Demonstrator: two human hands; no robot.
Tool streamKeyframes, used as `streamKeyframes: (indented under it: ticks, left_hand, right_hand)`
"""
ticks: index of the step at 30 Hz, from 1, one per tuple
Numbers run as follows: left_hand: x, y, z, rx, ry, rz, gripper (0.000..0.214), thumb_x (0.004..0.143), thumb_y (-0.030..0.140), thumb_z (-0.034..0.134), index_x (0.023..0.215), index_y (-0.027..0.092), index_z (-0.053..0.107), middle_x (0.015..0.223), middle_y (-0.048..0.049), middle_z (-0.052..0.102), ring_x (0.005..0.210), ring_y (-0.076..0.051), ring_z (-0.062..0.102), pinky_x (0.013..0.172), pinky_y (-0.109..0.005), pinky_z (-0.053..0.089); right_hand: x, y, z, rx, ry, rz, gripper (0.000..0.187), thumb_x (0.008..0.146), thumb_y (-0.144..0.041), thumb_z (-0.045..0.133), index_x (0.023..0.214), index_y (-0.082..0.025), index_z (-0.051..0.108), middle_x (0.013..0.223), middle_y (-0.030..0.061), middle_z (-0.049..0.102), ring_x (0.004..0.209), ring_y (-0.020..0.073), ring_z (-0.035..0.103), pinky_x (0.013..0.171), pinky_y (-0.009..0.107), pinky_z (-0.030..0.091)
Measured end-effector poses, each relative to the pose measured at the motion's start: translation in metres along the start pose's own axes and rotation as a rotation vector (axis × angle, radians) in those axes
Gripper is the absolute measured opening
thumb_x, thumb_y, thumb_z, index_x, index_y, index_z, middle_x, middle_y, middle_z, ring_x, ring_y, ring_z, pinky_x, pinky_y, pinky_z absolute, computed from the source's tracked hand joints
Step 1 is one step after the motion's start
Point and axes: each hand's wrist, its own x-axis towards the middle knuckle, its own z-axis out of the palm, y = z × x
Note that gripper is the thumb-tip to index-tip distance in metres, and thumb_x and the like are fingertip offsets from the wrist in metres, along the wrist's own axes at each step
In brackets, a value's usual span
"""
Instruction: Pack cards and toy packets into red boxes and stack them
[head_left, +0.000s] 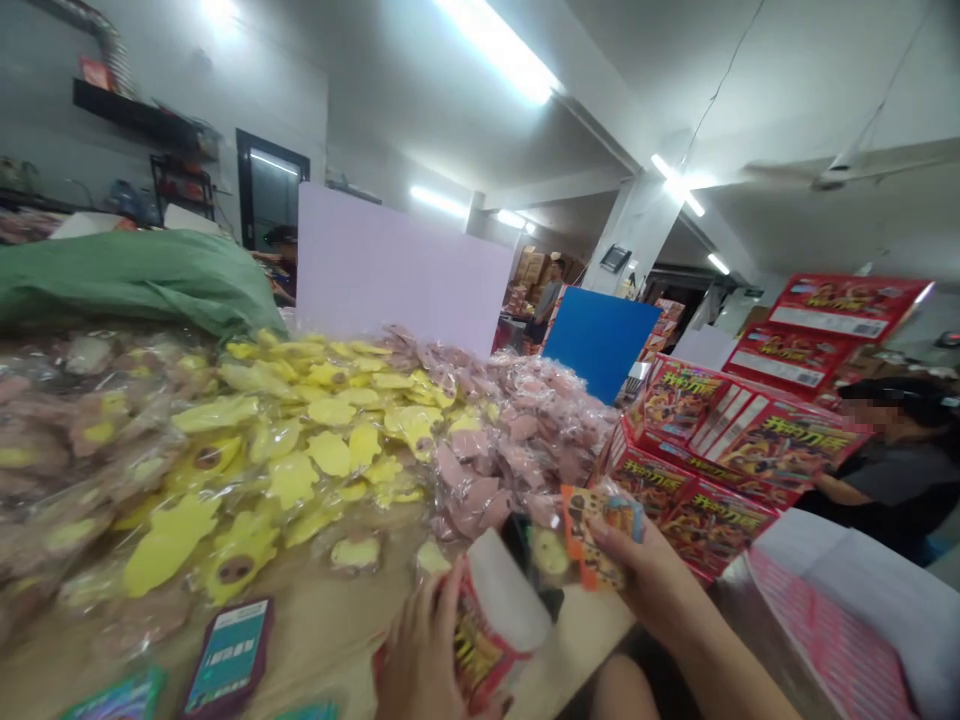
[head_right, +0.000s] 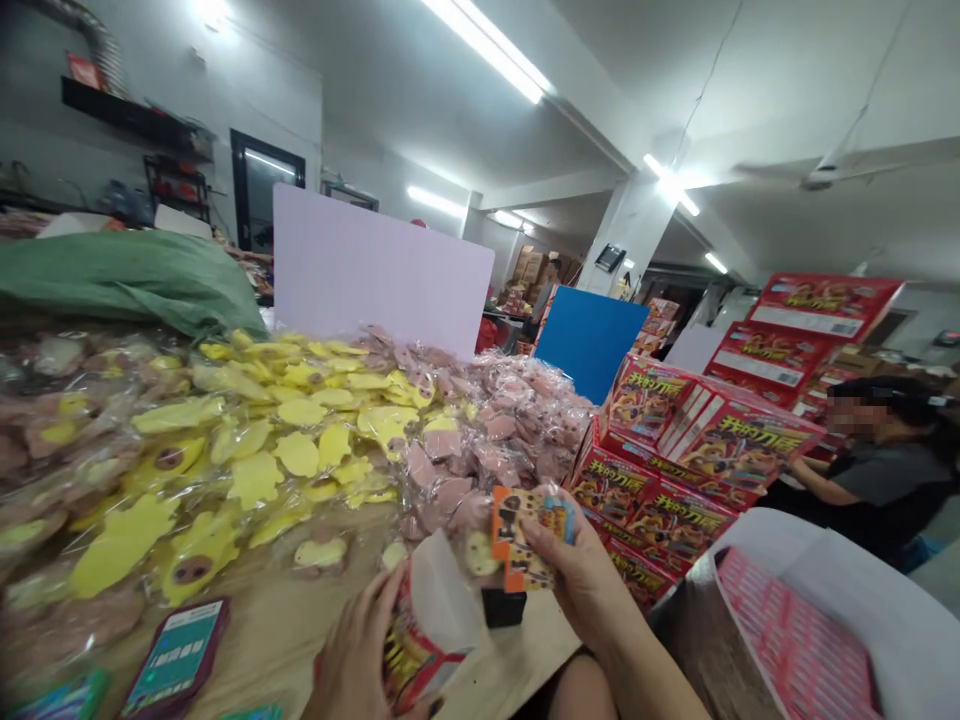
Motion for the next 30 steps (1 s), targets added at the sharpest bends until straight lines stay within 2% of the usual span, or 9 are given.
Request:
streamKeyframes:
  ticks: [5,8,11,15,17,20,23,26,30]
  left_hand:
    - [0.006,0.029,-0.008,0.383,0.154,0.256,0.086,0.060,0.040,0.063,0.136,0.025,0.025,0.129,-0.0129,0.038,0.118,-0.035,0.033,0.097,-0.050,0.026]
    - [0.002,0.036,-0.012,0.486,0.162,0.347,0.082,0.065,0.037,0.061,0.136,0.020,0.024,0.128,-0.0127,0.036,0.118,-0.032,0.032,0.098,-0.049,0.026]
    - [-0.004,0.041,-0.009,0.537,0.154,0.390,0.080,0.067,0.037,0.060,0.136,0.018,0.024,0.129,-0.0135,0.034,0.118,-0.032,0.031,0.098,-0.050,0.025]
    - [-0.013,0.049,0.001,0.550,0.181,0.387,0.081,0.067,0.038,0.060,0.136,0.017,0.023,0.130,-0.0140,0.033,0.118,-0.032,0.030,0.098,-0.050,0.024]
    - [-0.015,0.052,0.004,0.542,0.196,0.369,0.081,0.067,0.037,0.060,0.136,0.017,0.023,0.131,-0.0138,0.034,0.119,-0.032,0.031,0.098,-0.050,0.024]
    - [-0.016,0.051,0.009,0.529,0.227,0.309,0.084,0.064,0.037,0.061,0.136,0.016,0.023,0.129,-0.0145,0.037,0.117,-0.033,0.033,0.096,-0.051,0.027]
    - [-0.018,0.046,0.016,0.484,0.242,0.236,0.088,0.060,0.036,0.063,0.136,0.011,0.025,0.129,-0.0180,0.038,0.117,-0.037,0.034,0.094,-0.054,0.029]
    - [-0.020,0.044,0.018,0.338,0.122,0.130,0.074,0.066,0.025,0.056,0.134,0.013,0.032,0.132,-0.0172,0.039,0.119,-0.036,0.035,0.097,-0.054,0.028]
    - [-0.033,0.049,-0.003,-0.105,-0.233,-0.048,0.063,0.072,0.026,0.054,0.132,0.021,0.036,0.120,-0.0094,0.055,0.102,-0.025,0.056,0.086,-0.034,0.046]
  right_hand:
    - [-0.011,-0.007,0.016,-0.248,0.084,-0.143,0.042,0.064,-0.041,0.068,0.095,-0.023,0.047,0.080,0.0009,0.059,0.071,0.0179,0.057,0.064,0.029,0.048]
    - [-0.013,0.002,0.013,-0.407,-0.071,-0.114,0.041,0.067,-0.041,0.064,0.098,-0.019,0.047,0.082,0.0017,0.060,0.073,0.0185,0.058,0.064,0.029,0.047]
    - [-0.014,0.001,0.011,-0.706,-0.150,-0.191,0.039,0.072,-0.037,0.059,0.106,-0.021,0.049,0.088,0.0033,0.062,0.079,0.0201,0.058,0.070,0.032,0.046]
    - [-0.017,-0.006,0.017,-0.931,0.013,-0.292,0.046,0.071,-0.033,0.059,0.112,-0.017,0.046,0.099,0.0107,0.060,0.089,0.0252,0.057,0.079,0.037,0.043]
    - [-0.019,-0.009,0.023,-0.883,-0.070,-0.268,0.038,0.075,-0.032,0.054,0.109,-0.017,0.050,0.095,0.0099,0.062,0.085,0.0240,0.058,0.078,0.037,0.044]
    - [-0.024,-0.013,0.030,-0.605,-0.356,-0.198,0.033,0.082,-0.037,0.044,0.107,-0.019,0.056,0.096,0.0073,0.064,0.086,0.0203,0.058,0.078,0.032,0.046]
    - [-0.030,-0.010,0.034,-0.494,-0.396,-0.157,0.041,0.082,-0.047,0.042,0.103,-0.017,0.060,0.090,0.0074,0.065,0.083,0.0199,0.058,0.074,0.030,0.047]
    - [-0.037,-0.002,0.032,-0.641,-0.543,-0.121,0.037,0.078,-0.048,0.049,0.086,-0.017,0.066,0.078,0.0041,0.066,0.073,0.0177,0.058,0.066,0.024,0.047]
    - [-0.045,0.000,0.031,-0.792,-0.630,-0.127,0.030,0.068,-0.049,0.062,0.074,-0.020,0.067,0.070,0.0007,0.064,0.069,0.0162,0.059,0.061,0.021,0.046]
